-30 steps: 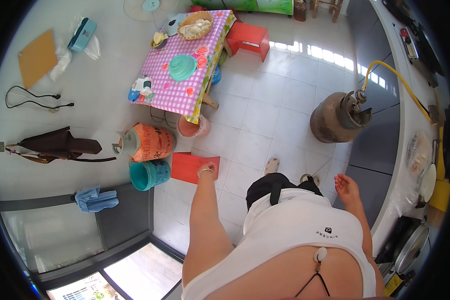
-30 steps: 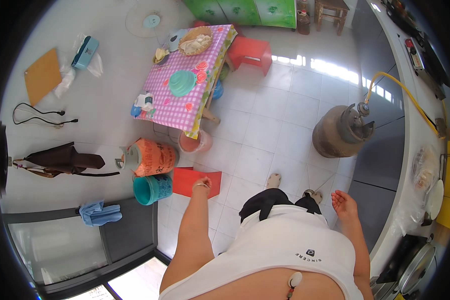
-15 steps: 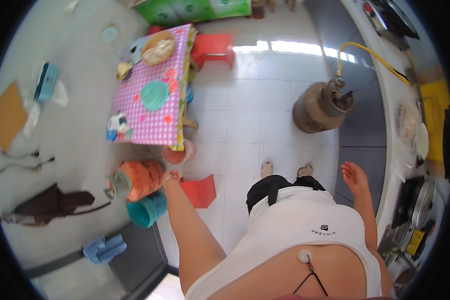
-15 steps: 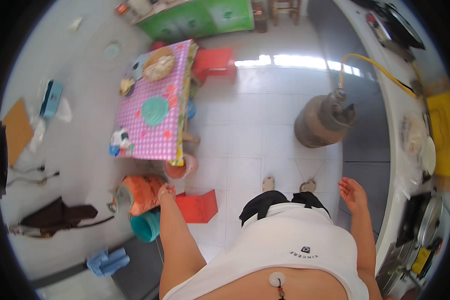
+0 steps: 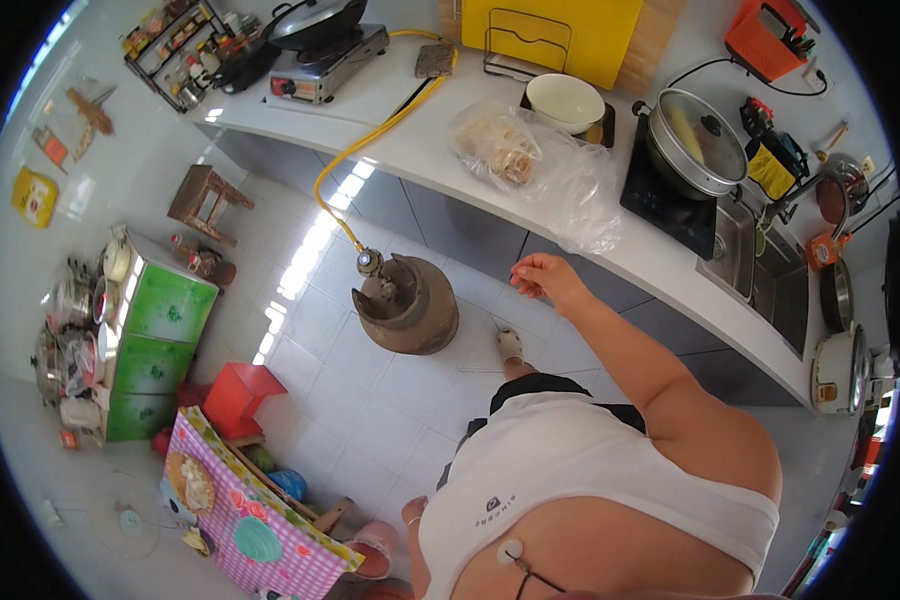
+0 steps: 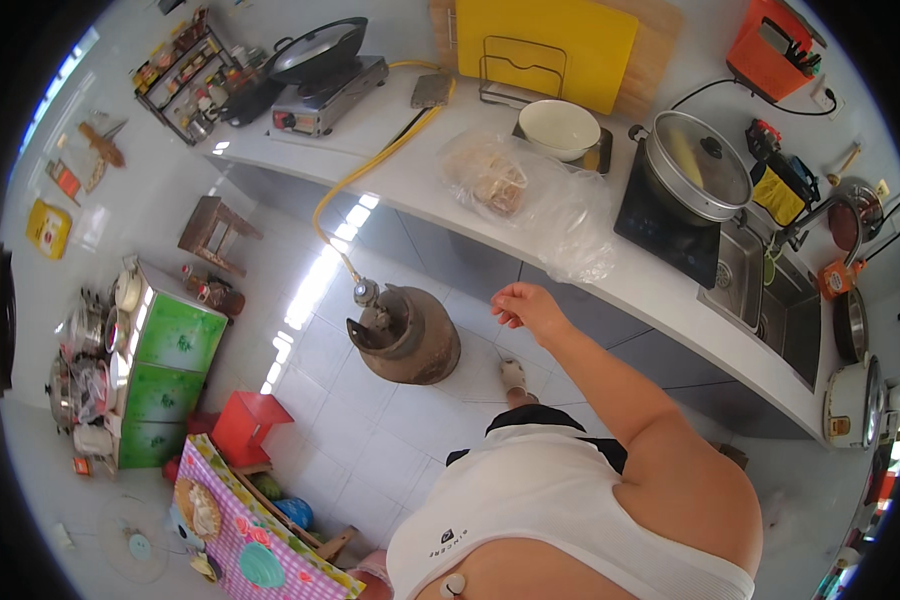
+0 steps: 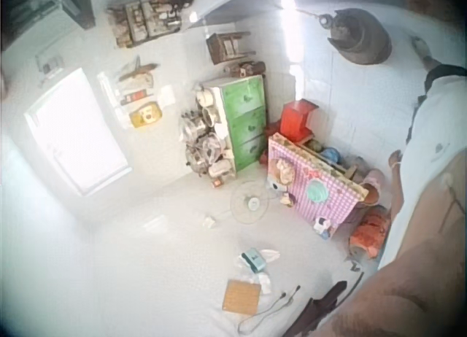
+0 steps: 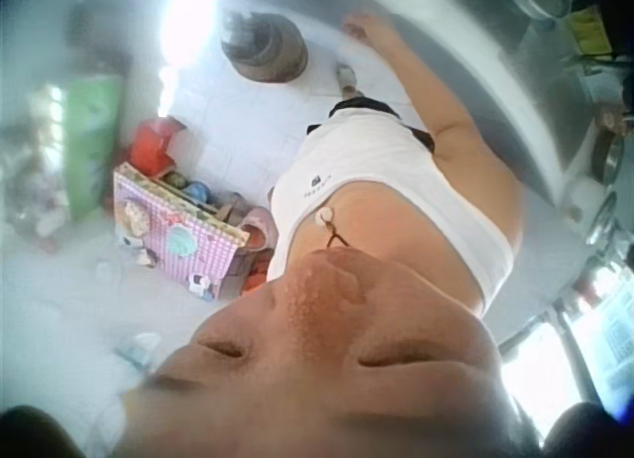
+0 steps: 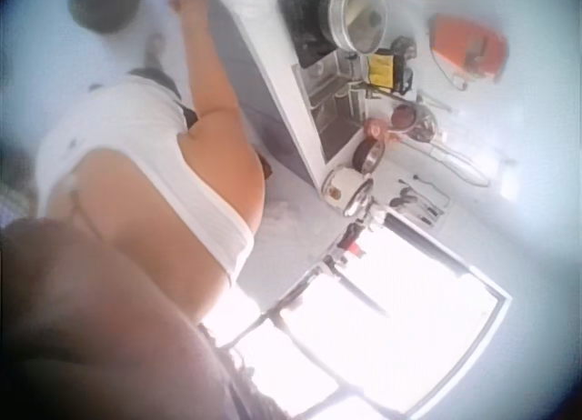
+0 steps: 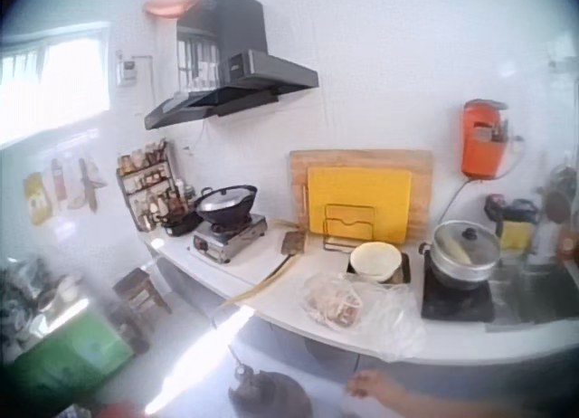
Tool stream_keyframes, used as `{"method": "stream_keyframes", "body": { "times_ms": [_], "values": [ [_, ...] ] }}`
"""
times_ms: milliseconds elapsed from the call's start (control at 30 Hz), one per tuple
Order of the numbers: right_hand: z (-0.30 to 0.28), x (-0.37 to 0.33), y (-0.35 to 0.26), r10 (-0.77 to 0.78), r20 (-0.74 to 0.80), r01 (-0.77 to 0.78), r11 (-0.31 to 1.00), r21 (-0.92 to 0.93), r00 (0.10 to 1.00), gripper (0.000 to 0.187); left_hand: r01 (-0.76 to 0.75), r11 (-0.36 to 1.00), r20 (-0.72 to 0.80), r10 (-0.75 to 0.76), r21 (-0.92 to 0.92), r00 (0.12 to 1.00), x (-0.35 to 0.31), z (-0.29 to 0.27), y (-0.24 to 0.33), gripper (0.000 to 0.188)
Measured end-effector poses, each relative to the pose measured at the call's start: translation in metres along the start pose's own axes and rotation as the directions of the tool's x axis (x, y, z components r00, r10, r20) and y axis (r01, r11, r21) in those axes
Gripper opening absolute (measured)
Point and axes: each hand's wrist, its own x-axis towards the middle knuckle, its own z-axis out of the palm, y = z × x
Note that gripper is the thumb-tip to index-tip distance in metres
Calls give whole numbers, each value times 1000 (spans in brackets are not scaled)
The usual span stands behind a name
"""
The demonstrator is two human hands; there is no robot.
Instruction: The person fills a steamer pot with water from a sink, places a steamer rack inside, and adds corn and wrapped food items before putting the lid on and setting it on a burner. They then wash their hands at the sink.
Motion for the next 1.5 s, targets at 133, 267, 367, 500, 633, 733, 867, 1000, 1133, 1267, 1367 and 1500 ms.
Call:
{"method": "stream_keyframes", "body": {
  "times_ms": [133, 267, 367, 500, 633, 733, 867, 1000, 1133, 1267, 1367, 1500],
  "values": [
    [-56, 60, -48, -118, -123, 124, 992, 35, 985, 20, -319, 848, 62, 324, 422, 944, 2, 27, 95, 27],
    [-102, 119, -85, 24, -94, -18, 997, 69, 995, 28, -504, 772, 95, 510, 389, 855, -89, 147, 290, 16],
    [-113, 152, -117, 86, 111, -110, 966, 235, 990, 31, -827, 217, 329, 842, 518, 427, -173, 256, 420, 16],
    [-111, 180, -176, -288, 230, 255, 953, 165, 930, 45, -955, -285, 639, 751, 85, -167, -310, 389, 544, 24],
    [-104, 180, -234, -539, 300, 563, 827, 10, 787, 45, -892, -453, 687, 647, -4, -331, -349, 468, 607, 48],
    [-122, 186, -233, -520, 256, 565, 811, -153, 815, 39, -816, -466, 480, 833, 341, -275, -330, 489, 654, 59],
    [-160, 185, -175, -338, 116, 355, 914, -197, 934, 25, -706, -353, 405, 909, 613, -103, -279, 461, 705, 47],
    [-153, 176, -143, -390, 77, 381, 808, -449, 917, 22, -854, -385, 560, 816, 349, -139, -285, 478, 695, 19],
    [-126, 176, -124, -781, -33, 476, 414, -776, 624, 28, -776, -588, 530, 744, 229, -407, -304, 504, 700, 21],
    [-117, 173, -130, -642, -47, 347, 473, -810, 765, 29, -733, -667, 568, 657, 132, -495, -288, 502, 725, 21],
    [-108, 179, -130, -597, 54, 389, 449, -805, 800, 29, -662, -745, 662, 537, 81, -523, -271, 502, 732, 15],
    [-87, 194, -126, -656, 50, 332, 314, -889, 753, 21, -624, -757, 651, 575, 193, -496, -270, 515, 722, 10]
  ]
}}
